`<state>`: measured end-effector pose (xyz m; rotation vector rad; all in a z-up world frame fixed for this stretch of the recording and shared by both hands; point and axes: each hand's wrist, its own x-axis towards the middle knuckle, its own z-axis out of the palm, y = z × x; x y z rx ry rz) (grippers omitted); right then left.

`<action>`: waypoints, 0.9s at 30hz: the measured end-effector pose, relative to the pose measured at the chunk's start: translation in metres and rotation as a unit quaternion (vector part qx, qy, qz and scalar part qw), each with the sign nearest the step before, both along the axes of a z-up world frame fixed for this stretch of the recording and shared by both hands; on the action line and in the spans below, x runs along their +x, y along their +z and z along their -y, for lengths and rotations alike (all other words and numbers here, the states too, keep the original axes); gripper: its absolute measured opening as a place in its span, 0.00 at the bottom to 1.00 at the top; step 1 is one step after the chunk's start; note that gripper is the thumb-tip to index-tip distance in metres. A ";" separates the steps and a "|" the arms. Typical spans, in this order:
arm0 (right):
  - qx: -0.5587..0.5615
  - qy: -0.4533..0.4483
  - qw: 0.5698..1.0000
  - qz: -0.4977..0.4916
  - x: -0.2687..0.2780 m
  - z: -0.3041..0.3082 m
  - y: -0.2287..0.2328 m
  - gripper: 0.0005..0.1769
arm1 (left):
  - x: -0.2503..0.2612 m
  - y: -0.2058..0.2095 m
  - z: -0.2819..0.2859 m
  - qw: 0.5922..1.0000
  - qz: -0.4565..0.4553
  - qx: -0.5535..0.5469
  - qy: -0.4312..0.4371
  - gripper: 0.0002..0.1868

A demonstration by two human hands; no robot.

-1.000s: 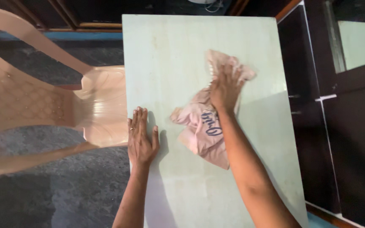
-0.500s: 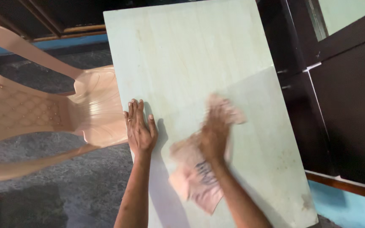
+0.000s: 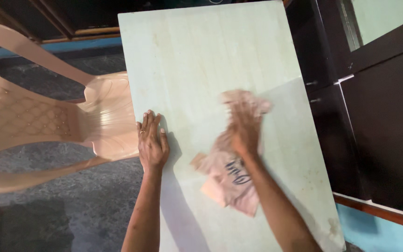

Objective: The person organizes a room by moving a box into a cabinet, then relocating various items including a book, a thermos, a cup, and a toy from a small table to a bed. Finally, the person wipes the now-empty table surface with a cloth.

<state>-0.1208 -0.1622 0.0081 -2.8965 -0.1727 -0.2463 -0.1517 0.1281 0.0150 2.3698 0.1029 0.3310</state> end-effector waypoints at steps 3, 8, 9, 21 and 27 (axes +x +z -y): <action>-0.013 -0.112 0.993 0.020 0.009 0.035 -0.012 0.34 | 0.005 -0.002 0.003 0.999 0.005 0.049 -0.001 0.25; -0.022 -0.095 0.995 0.034 0.002 -0.020 -0.022 0.35 | 0.004 -0.002 0.009 0.997 0.009 0.072 0.002 0.25; -0.016 -0.047 0.998 0.027 -0.004 -0.046 -0.021 0.35 | 0.005 -0.001 0.008 0.998 0.008 0.069 0.003 0.25; -0.019 0.102 0.994 -0.019 0.129 -0.123 0.005 0.30 | 0.006 -0.008 0.008 0.994 -0.018 0.108 0.016 0.30; -0.019 -0.040 0.999 0.028 0.179 -0.025 -0.019 0.33 | 0.006 -0.003 0.010 0.994 -0.024 0.099 0.024 0.29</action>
